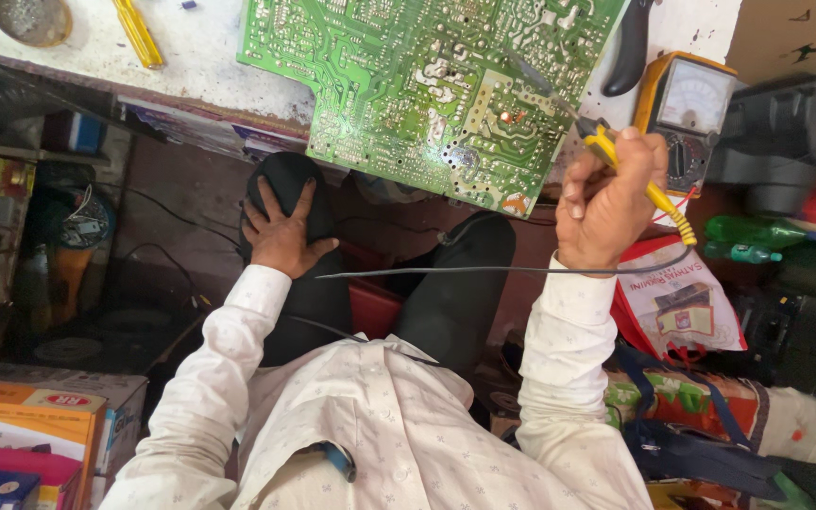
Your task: The person tests a green circuit board with multimeter probes, then uses a soldering iron to desolder components from the board, removing small parts and setting them on the workbench while holding the board steady.
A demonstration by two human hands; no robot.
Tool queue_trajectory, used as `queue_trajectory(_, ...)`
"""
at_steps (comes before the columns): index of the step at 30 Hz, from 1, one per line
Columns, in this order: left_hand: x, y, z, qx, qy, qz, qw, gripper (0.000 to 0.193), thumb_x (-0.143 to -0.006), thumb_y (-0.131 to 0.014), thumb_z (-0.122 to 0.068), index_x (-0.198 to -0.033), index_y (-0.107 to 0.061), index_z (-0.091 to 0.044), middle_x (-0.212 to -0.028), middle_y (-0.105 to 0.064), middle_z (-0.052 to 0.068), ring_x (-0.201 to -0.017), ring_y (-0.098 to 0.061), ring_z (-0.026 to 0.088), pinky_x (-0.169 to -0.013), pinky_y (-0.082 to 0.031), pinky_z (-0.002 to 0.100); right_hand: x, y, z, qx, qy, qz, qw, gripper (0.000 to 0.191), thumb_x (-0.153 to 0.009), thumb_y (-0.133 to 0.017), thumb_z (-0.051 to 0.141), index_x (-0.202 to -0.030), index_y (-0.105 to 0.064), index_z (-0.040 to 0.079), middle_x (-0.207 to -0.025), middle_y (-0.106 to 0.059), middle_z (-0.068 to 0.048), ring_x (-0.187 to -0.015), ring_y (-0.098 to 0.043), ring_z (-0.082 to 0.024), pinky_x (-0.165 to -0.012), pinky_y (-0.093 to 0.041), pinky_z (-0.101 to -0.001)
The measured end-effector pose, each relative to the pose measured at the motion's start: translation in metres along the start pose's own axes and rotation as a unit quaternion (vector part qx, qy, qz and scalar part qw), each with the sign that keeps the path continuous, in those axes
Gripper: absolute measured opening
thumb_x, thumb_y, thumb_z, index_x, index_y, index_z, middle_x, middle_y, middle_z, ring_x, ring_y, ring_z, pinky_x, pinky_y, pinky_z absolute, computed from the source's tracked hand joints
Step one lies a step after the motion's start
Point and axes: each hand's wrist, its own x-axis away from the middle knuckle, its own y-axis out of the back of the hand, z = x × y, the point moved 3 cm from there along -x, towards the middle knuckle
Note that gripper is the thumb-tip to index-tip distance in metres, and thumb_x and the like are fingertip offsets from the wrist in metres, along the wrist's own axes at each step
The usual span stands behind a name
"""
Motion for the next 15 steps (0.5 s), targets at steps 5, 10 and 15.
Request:
queue_trajectory(5, 0.018, 0.027, -0.021, 0.207, -0.205, -0.202, 0.935, 0.054, -0.092, -0.079, -0.025, -0.14, -0.058, -0.011, -0.141, -0.056, 0.029, -0.134, -0.056, 0.046, -0.109, -0.05, 0.056, 0.01, 0.015, 0.002, -0.016, -0.006, -0.037, 0.999, 0.02, -0.109, -0.059, 0.021, -0.097, -0.048, 0.01, -0.068, -0.056, -0.011, -0.048, -0.047, -0.018, -0.041, -0.03, -0.0263)
queue_trajectory(10, 0.031, 0.069, -0.063, 0.659, -0.213, -0.167, 0.702, 0.018, -0.108, -0.066, 0.005, -0.125, -0.061, 0.006, -0.107, -0.07, 0.018, -0.095, -0.069, 0.02, -0.087, -0.056, 0.034, 0.025, 0.026, 0.014, -0.084, 0.015, -0.033, 0.996, 0.016, -0.111, -0.06, 0.023, -0.108, -0.052, 0.01, -0.072, -0.057, -0.011, -0.053, -0.049, -0.017, -0.044, -0.033, -0.025)
queue_trajectory(15, 0.035, 0.124, -0.069, 0.706, -0.18, -0.217, 0.649, 0.047, -0.1, -0.068, 0.002, -0.136, -0.038, 0.001, -0.107, -0.068, 0.01, -0.083, -0.072, 0.015, -0.07, -0.061, 0.028, 0.066, 0.022, 0.022, -0.011, 0.121, -0.007, 0.993, 0.021, -0.11, -0.06, 0.028, -0.124, -0.055, 0.013, -0.081, -0.059, -0.01, -0.062, -0.051, -0.015, -0.049, -0.037, -0.0204)
